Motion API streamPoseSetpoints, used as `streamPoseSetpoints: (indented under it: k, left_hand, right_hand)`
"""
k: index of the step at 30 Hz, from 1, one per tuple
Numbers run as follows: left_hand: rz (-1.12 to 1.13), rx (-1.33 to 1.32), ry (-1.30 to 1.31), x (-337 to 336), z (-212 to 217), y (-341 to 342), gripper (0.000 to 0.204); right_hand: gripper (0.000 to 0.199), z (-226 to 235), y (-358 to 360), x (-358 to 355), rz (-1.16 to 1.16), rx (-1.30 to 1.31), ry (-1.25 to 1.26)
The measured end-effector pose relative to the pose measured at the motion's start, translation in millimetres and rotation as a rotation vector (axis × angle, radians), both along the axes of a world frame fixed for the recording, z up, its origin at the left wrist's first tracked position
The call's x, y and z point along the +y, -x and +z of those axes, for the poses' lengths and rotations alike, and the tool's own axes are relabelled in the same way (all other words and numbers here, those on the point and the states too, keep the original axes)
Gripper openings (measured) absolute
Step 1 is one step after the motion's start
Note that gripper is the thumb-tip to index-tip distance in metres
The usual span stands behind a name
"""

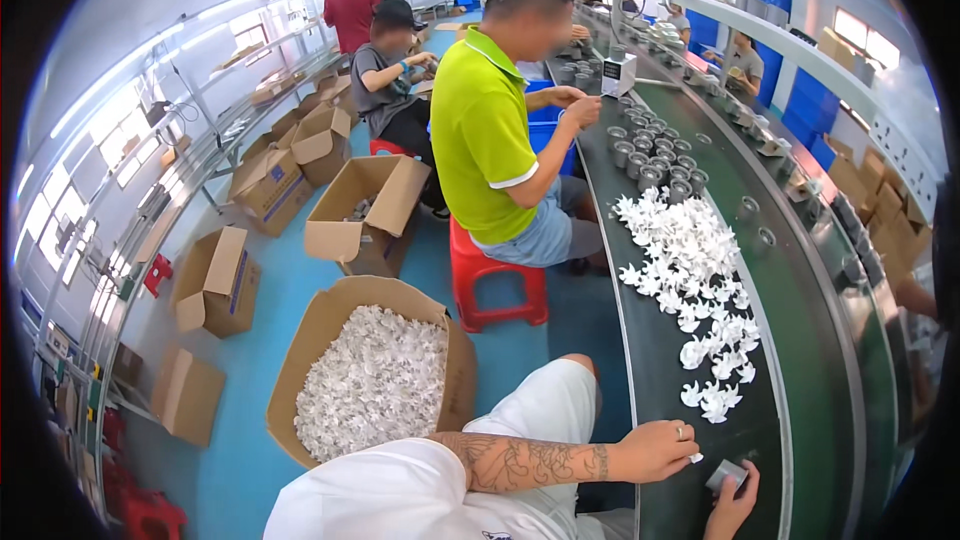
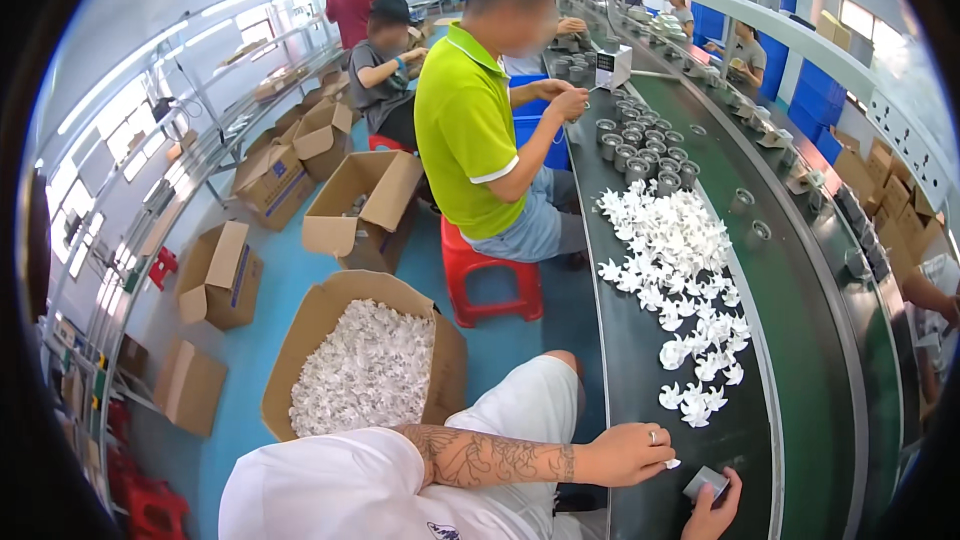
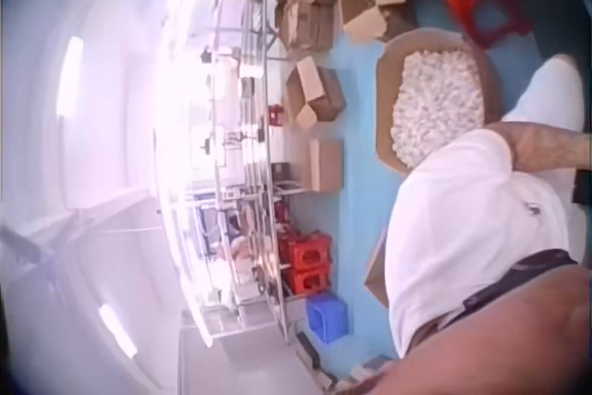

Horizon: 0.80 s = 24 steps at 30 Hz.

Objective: Manually assemble white plastic components onto metal cylindrical bases on a production line.

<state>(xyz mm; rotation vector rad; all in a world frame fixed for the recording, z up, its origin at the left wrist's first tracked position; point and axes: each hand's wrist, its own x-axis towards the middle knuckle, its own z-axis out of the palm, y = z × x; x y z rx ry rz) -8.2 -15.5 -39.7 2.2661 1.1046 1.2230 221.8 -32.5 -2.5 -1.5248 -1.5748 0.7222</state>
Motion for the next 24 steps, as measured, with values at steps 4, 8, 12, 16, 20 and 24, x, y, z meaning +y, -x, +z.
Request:
streamPoseSetpoints:
  k: [4,8,12,16,20,24]
  left_hand:
    - [0.011,-0.033,-0.003,-1,0,0,0.015]
    - [0.034,0.004,0.004,1,1,-3,0.016]
    - [0.077,-0.006,0.014,-2,2,-1,0.017]
    - [0.092,-0.034,-0.058,1,4,-3,0.018]
    - [0.075,-0.001,0.015,2,2,-1,0.019]
    - [0.014,-0.069,0.133,4,4,2,0.018]
  right_hand:
    - [0.038,15,6,-7,0.035,-0.056,0.018]
    - [0.037,8,2,-5,0.026,-0.013,0.049]
    - [0.036,-60,-19,11,0.036,0.099,-0.128]
    - [0.038,-26,-8,2,-0.003,0.178,0.080]
    - [0.038,-18,-3,2,-0.007,0.183,0.115]
    - [0.031,-19,-3,1,-0.013,0.067,-0.013]
